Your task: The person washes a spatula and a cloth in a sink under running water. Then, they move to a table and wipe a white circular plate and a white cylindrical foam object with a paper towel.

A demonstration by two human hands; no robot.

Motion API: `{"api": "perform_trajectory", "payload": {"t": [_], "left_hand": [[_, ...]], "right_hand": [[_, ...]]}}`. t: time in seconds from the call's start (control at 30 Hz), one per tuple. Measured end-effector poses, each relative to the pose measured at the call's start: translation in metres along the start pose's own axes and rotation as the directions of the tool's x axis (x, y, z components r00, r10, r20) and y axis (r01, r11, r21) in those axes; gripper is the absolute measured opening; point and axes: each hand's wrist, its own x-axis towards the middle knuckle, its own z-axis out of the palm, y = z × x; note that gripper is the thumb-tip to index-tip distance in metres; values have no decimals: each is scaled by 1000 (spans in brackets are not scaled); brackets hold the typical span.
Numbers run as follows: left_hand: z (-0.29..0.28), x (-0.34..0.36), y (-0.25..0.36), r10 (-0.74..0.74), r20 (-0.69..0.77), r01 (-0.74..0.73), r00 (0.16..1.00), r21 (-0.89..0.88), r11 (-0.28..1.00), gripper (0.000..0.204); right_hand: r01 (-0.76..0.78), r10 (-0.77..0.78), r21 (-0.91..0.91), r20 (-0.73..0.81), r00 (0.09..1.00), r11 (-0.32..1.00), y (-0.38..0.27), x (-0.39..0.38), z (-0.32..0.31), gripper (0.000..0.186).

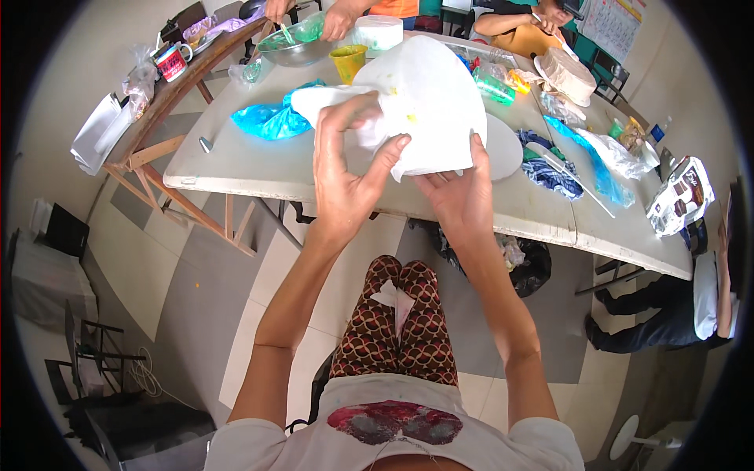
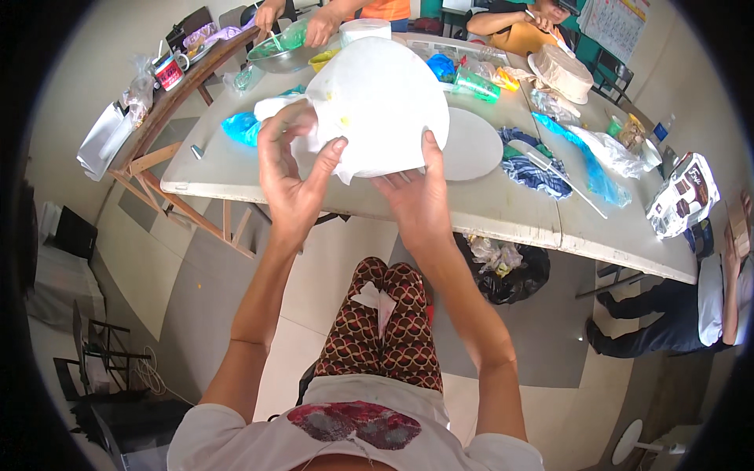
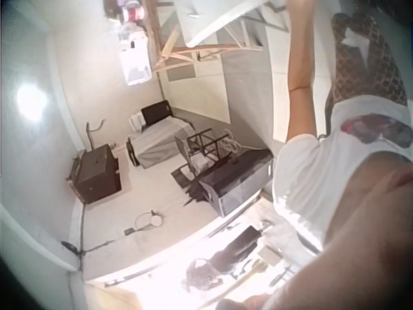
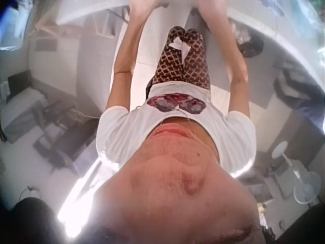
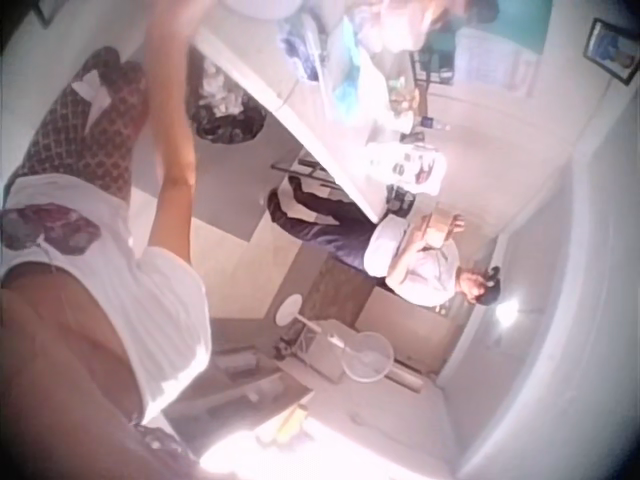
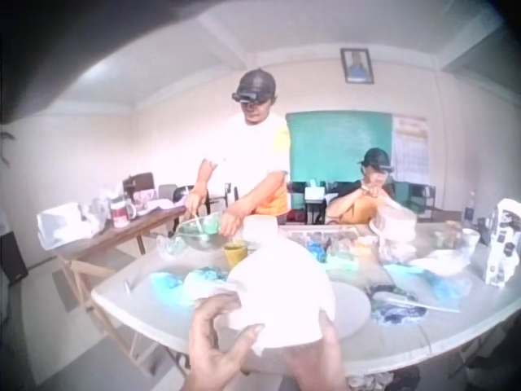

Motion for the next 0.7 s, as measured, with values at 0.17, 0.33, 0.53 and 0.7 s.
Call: {"api": "perform_trajectory", "payload": {"t": [0.17,0.33,0.53,0.7], "left_hand": [[17,-2,-7,-36,-3,36,999,144,989,53],[38,-20,-18,-519,-60,455,853,-402,794,50],[47,-12,-10,-451,0,428,892,-315,847,46],[50,-9,-25,-477,-229,389,848,-342,855,30]], "right_hand": [[98,-98,-53,-3,995,994,2,8,-2,67],[371,-382,-162,-46,923,915,15,10,6,54],[552,-587,-364,16,809,750,27,30,-16,51],[649,-719,-485,59,693,586,29,37,-16,50]]}}
